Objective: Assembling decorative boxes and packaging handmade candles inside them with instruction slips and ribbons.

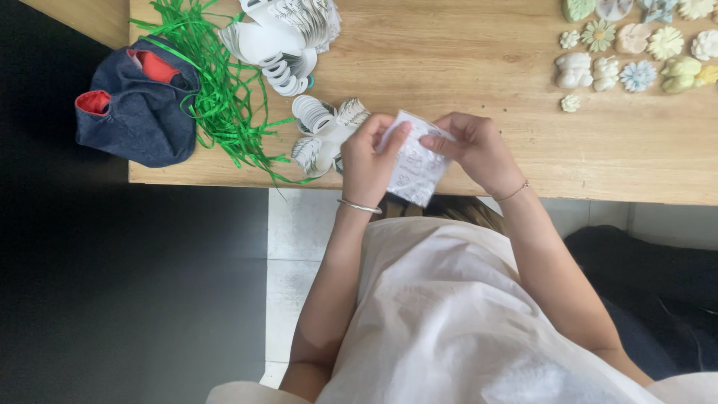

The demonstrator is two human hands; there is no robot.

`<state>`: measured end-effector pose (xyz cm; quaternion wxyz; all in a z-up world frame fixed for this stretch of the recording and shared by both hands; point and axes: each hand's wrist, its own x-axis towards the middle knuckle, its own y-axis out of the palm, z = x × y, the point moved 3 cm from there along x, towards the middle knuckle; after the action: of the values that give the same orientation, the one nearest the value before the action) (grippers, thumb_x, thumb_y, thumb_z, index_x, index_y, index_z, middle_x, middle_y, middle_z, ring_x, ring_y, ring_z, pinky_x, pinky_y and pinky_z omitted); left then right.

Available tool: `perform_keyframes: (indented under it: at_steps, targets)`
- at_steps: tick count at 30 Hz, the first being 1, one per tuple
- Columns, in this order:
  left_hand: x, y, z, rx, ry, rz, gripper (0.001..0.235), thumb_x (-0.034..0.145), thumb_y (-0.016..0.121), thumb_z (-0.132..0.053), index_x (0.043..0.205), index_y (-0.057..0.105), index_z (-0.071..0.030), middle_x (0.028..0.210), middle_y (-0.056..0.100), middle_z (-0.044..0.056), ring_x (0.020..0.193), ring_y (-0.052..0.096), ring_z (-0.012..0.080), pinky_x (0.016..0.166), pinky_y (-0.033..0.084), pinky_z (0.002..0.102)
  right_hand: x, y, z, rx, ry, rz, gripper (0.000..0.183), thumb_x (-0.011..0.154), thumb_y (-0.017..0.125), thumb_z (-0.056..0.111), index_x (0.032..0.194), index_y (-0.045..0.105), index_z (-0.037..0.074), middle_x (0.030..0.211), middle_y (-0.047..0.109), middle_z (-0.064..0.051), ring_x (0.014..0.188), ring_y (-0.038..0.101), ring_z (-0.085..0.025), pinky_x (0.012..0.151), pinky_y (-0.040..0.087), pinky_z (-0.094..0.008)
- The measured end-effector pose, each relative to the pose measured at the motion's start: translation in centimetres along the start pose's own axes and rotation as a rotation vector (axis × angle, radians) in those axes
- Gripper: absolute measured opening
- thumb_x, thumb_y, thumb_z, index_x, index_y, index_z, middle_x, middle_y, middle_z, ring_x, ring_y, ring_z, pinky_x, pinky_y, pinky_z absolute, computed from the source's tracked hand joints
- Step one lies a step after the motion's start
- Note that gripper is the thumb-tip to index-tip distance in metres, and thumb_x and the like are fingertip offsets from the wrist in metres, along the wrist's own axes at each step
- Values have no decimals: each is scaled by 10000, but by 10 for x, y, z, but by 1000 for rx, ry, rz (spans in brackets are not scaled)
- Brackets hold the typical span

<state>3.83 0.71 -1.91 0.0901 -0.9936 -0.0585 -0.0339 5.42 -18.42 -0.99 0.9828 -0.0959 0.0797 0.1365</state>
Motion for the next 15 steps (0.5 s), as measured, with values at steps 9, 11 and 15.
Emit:
perform_keyframes:
  at_steps: [9, 11, 15]
  targets:
    - [1, -1, 46, -372, -129, -134, 172, 982, 758, -152, 924, 686, -7, 798, 654, -43, 718, 535, 2, 635, 425, 182, 2, -7, -21, 410, 160, -89, 173, 973, 722, 157, 1013, 773, -3, 934, 765, -76, 827, 702, -129, 755, 592, -291]
    - [5, 3, 48, -426, -127, -149, 167, 991, 745, -149, 935, 679, -6, 810, 655, -45, 738, 544, -1, 653, 429, 177, 7, -5, -45, 517, 170, -110, 173, 1001, 714, 148, 1047, 751, -15, 981, 755, -83, 868, 703, -138, 787, 595, -304]
    - [17, 10, 58, -472, -117, -200, 167, 1008, 717, -154, 988, 678, 7, 859, 691, -22, 786, 590, 8, 694, 463, 179, 12, 11, -27, 674, 176, -93, 200, 1025, 667, 117, 1173, 694, -15, 1112, 735, -84, 990, 698, -148, 882, 587, -323]
